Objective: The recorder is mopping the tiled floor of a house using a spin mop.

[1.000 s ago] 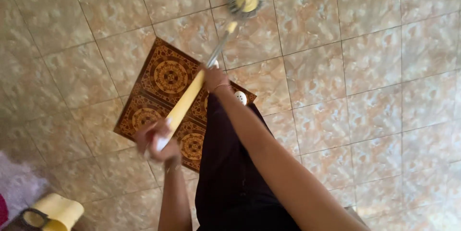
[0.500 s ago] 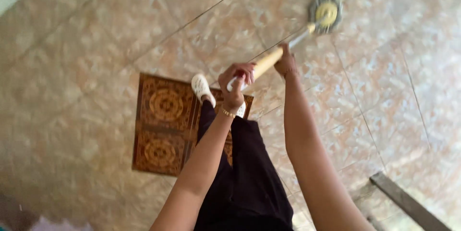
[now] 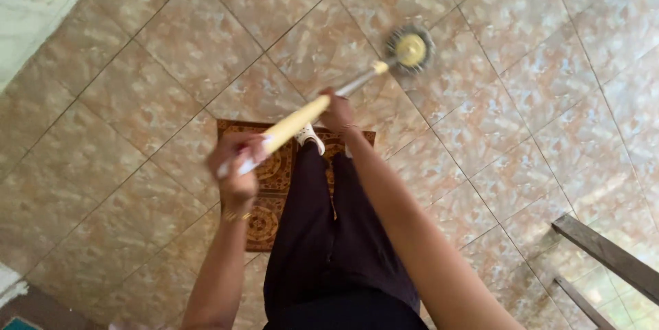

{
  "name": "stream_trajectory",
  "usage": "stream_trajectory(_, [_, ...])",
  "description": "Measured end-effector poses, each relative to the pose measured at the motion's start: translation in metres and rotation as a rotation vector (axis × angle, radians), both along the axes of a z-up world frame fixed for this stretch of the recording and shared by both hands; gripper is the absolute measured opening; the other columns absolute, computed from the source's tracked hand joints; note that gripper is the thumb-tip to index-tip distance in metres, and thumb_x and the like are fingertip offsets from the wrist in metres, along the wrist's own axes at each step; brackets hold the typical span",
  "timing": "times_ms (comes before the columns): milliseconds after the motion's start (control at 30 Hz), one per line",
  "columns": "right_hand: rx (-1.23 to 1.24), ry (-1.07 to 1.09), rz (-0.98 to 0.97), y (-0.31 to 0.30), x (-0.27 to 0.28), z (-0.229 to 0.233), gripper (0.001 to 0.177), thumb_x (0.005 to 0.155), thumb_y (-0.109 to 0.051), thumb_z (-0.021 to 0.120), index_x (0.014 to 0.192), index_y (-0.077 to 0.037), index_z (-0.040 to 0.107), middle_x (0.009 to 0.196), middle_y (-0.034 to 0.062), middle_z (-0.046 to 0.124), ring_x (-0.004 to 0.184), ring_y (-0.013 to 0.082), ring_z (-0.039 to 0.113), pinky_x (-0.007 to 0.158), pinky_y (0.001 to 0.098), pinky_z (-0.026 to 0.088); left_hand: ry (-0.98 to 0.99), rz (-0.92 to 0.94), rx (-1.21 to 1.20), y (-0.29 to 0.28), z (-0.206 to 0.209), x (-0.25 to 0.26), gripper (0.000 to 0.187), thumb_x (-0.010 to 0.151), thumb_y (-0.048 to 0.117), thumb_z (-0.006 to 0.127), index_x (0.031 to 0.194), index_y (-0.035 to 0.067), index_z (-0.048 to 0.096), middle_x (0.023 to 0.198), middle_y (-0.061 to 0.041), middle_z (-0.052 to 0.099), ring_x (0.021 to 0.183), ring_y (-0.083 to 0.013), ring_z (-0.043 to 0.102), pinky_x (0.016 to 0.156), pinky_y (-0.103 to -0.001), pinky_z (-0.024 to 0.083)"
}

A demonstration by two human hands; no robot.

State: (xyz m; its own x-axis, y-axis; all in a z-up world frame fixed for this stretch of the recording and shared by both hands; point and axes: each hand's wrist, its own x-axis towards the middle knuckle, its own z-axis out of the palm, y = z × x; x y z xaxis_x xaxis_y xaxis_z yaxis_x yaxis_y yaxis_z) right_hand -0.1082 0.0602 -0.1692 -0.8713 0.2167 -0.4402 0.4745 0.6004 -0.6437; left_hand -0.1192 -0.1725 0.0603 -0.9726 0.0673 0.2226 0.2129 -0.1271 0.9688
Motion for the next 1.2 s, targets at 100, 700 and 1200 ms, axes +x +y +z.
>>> stream_trajectory(100, [-0.203, -0.079, 0.151, -0.086, -0.024, -0.001, 0.037, 0.093, -0.019, 0.066, 0.127, -0.015, 0.054, 0.101, 0.0182, 0.073, 0.093, 0.0336, 0.074, 0.080, 0.0434, 0.062, 0.004, 0.179, 0.017, -0.068, 0.028, 0.007, 0.027, 0.099, 0.016, 0.048, 0.096, -0.003, 0.069, 0.076, -0.012, 0.067, 0.058, -0.0107, 0.059, 0.054, -0.029, 0.056])
stream_trajectory(700, [-0.036, -0.008, 0.653, -0.173, -0.098, 0.031, 0.060, 0.087, -0.019, 0.075, 0.139, -0.007, 0.048, 0.106, 0.0216, 0.071, 0.092, 0.0343, 0.073, 0.074, 0.0432, 0.061, 0.293, 0.744, -0.333, -0.111, 0.019, 0.038, 0.030, 0.102, 0.019, 0.050, 0.098, -0.003, 0.069, 0.078, -0.025, 0.069, 0.064, -0.0336, 0.072, 0.060, -0.038, 0.059])
stream_trajectory(1200, [-0.315, 0.159, 0.206, 0.091, -0.386, -0.070, 0.044, 0.092, -0.025, 0.076, 0.132, -0.022, 0.057, 0.100, 0.0119, 0.066, 0.101, 0.0346, 0.063, 0.086, 0.0456, 0.056, 0.073, -0.080, 0.109, 0.075, -0.032, -0.262, 0.008, 0.085, 0.007, 0.071, 0.090, 0.008, 0.065, 0.096, -0.008, 0.068, 0.103, -0.0262, 0.068, 0.106, -0.049, 0.052])
